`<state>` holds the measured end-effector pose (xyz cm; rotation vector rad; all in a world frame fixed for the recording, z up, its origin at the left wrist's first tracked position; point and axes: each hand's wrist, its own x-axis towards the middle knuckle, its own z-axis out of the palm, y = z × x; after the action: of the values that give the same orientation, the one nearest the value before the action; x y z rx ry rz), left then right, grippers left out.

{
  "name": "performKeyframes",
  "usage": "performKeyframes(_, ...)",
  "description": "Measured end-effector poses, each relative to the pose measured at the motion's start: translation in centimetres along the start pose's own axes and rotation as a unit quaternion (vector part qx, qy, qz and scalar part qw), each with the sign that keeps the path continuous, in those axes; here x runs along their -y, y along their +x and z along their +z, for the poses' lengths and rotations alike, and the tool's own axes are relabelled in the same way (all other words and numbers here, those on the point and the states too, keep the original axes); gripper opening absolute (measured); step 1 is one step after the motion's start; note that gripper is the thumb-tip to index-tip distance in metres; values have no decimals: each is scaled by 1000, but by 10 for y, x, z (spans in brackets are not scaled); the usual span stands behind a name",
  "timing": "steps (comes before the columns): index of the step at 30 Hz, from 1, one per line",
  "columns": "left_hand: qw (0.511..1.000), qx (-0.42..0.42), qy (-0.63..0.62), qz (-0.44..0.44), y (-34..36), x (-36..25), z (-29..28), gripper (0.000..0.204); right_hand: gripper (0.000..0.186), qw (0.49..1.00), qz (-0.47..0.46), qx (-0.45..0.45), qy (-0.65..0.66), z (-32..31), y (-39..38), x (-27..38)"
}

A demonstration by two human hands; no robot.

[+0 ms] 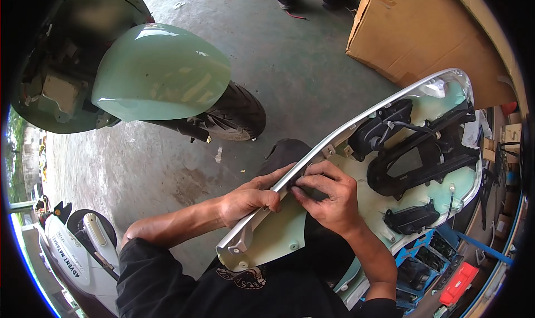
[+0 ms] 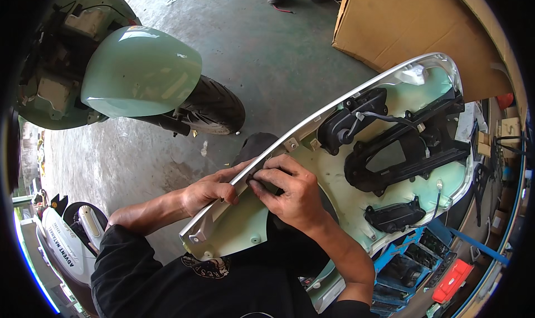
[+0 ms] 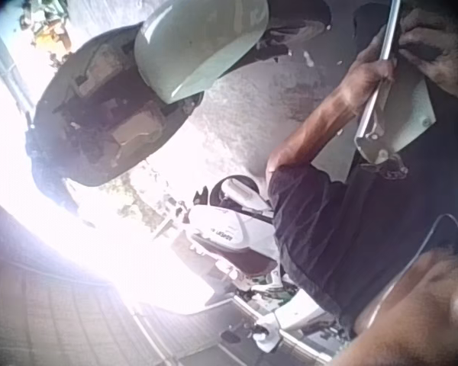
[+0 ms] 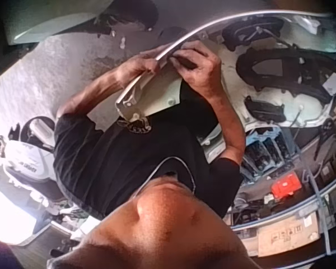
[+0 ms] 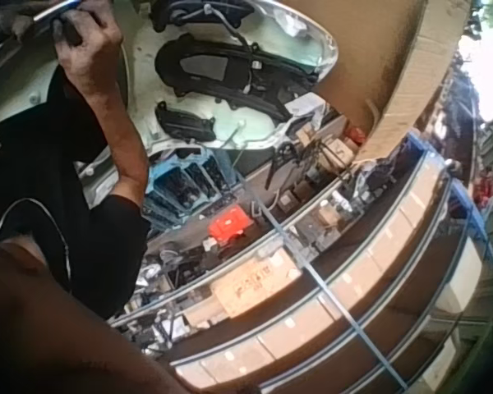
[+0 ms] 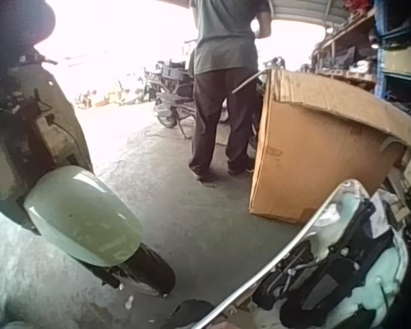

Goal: The person assembles a motorcycle fairing by attaching internal brackets and a chrome trim piece using a screwdriver to secure screws into the plastic panel.

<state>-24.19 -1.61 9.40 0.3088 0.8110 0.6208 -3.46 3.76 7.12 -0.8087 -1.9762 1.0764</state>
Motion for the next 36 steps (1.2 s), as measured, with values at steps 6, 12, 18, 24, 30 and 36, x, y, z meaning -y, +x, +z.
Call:
performKeyframes(6, 1000, -4, 11, 7, -3, 5, -1, 94, 20, 999, -21, 23, 14, -1, 2, 5)
performKeyframes(12, 999, 7, 30, 22, -8, 8, -9, 94, 21, 1000, -11, 8, -9, 8, 4, 7)
performKeyframes(18, 999, 5, 35, -28, -2, -10, -2, 94, 19, 1000, -1, -22, 1, 1, 2, 0)
performKeyframes(24, 998, -56, 4, -23, -6, 0, -14, 69, 33, 998, -50, -37, -9, -96, -22, 25)
performKeyframes(30, 983, -183, -19, 14, -22, 16, -24, 56, 16, 756, 229, -596, -141, -267, -243, -78)
performKeyframes(36, 980, -199, -3, 11, -26, 11, -26, 59, 84, 545, 751, -328, -177, -143, -452, -276)
